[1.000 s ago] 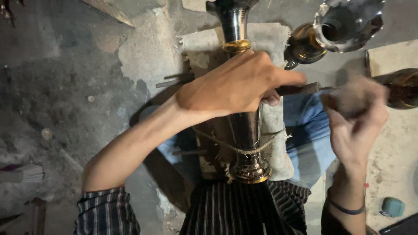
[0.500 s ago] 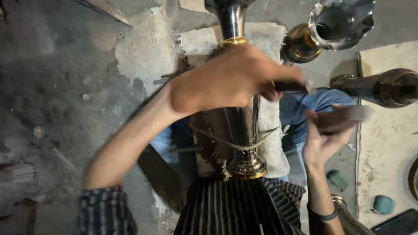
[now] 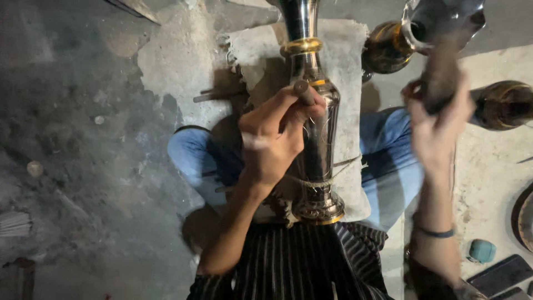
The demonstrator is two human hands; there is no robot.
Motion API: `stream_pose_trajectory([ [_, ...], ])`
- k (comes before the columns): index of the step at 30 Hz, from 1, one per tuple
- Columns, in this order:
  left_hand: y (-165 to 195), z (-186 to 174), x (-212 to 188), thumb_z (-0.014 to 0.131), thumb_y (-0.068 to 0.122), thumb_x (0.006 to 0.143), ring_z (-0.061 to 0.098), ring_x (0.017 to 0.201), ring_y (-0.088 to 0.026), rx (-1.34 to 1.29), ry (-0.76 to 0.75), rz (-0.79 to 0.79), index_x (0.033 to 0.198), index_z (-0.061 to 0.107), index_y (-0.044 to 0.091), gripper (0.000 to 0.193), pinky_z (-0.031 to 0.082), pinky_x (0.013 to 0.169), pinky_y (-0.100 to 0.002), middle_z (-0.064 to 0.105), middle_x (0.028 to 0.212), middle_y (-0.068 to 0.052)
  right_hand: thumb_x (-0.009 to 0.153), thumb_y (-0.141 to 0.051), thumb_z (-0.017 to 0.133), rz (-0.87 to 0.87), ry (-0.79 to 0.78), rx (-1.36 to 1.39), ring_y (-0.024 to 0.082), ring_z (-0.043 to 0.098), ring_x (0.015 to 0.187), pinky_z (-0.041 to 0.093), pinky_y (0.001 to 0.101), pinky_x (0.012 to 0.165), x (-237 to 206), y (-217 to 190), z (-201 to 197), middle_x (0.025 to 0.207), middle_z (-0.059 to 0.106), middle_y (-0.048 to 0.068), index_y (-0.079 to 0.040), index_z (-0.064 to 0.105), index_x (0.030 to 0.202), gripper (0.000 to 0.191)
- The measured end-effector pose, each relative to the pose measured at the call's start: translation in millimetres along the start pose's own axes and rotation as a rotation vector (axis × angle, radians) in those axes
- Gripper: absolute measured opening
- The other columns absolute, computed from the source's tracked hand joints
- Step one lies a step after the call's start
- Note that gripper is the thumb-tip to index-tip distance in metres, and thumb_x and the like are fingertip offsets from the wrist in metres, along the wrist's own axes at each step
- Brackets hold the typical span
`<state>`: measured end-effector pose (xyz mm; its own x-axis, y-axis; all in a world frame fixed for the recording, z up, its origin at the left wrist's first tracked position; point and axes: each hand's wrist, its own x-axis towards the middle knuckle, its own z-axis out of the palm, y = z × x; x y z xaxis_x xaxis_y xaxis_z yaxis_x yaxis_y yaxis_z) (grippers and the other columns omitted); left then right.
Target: The person sits on the floor with a brass vase held upright between their feet and a cloth. They hold a chisel against the vase surface and strike it with a wooden mallet, working around the body to cut decorative lines into the metal, repositioning the chisel repeatedly.
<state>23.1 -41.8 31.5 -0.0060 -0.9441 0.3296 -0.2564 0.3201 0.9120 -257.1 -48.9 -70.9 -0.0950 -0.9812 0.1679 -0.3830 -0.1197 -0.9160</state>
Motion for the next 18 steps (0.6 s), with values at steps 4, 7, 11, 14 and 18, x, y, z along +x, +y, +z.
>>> stream_pose_trajectory([
  [4,1.3,1.4,-0.1,0.071,-0.005,0.102,0.077,0.087,-0.012,0.095,0.018,0.042,0.107,0.065,0.004,0.012,0.061,0.077,-0.024,0.075,0.097,-0.004,0.091,0.019,0.063,-0.346,0.001,-0.238,0.029,0.055,0.126,0.047,0.0369,0.109,39.4,-61.8,-10.9,0.136,0.051,0.021,0.0,0.034,0.151,0.069],
  [7,1.6,2.9,-2.4,0.069,-0.006,0.098,0.078,0.087,-0.014,0.144,0.042,0.011,0.109,0.067,0.004,0.015,0.062,0.075,-0.027,0.075,0.099,-0.003,0.09,0.019,0.063,-0.38,-0.195,-0.401,0.033,0.059,0.132,0.05,0.0401,0.11,47.3,-129.3,-15.9,0.143,0.053,0.022,-0.001,0.035,0.156,0.074],
  [11,2.0,4.7,-6.8,0.067,-0.006,0.1,0.079,0.093,-0.016,0.146,0.066,0.012,0.113,0.066,0.005,0.017,0.063,0.079,-0.028,0.075,0.101,-0.003,0.085,0.016,0.063,-0.412,-0.463,-0.742,0.036,0.065,0.124,0.055,0.0433,0.099,60.9,-208.8,-19.9,0.139,0.059,0.023,-0.006,0.045,0.154,0.075],
  [14,2.6,6.7,-10.4,0.07,-0.004,0.099,0.078,0.092,-0.018,0.185,0.084,0.043,0.112,0.066,0.006,0.017,0.062,0.079,-0.028,0.076,0.104,-0.003,0.083,0.009,0.062,-0.482,-0.556,-0.794,0.035,0.066,0.117,0.056,0.044,0.094,82.8,-226.2,-10.8,0.134,0.062,0.021,-0.007,0.051,0.153,0.072],
  [18,1.8,10.2,-16.2,0.067,-0.004,0.101,0.078,0.094,-0.018,0.251,0.124,0.049,0.108,0.066,0.008,0.014,0.062,0.081,-0.029,0.075,0.103,-0.003,0.088,0.009,0.057,-0.46,-0.557,-0.701,0.033,0.068,0.112,0.056,0.0417,0.09,90.9,-211.8,-9.5,0.13,0.063,0.021,-0.005,0.052,0.149,0.063],
])
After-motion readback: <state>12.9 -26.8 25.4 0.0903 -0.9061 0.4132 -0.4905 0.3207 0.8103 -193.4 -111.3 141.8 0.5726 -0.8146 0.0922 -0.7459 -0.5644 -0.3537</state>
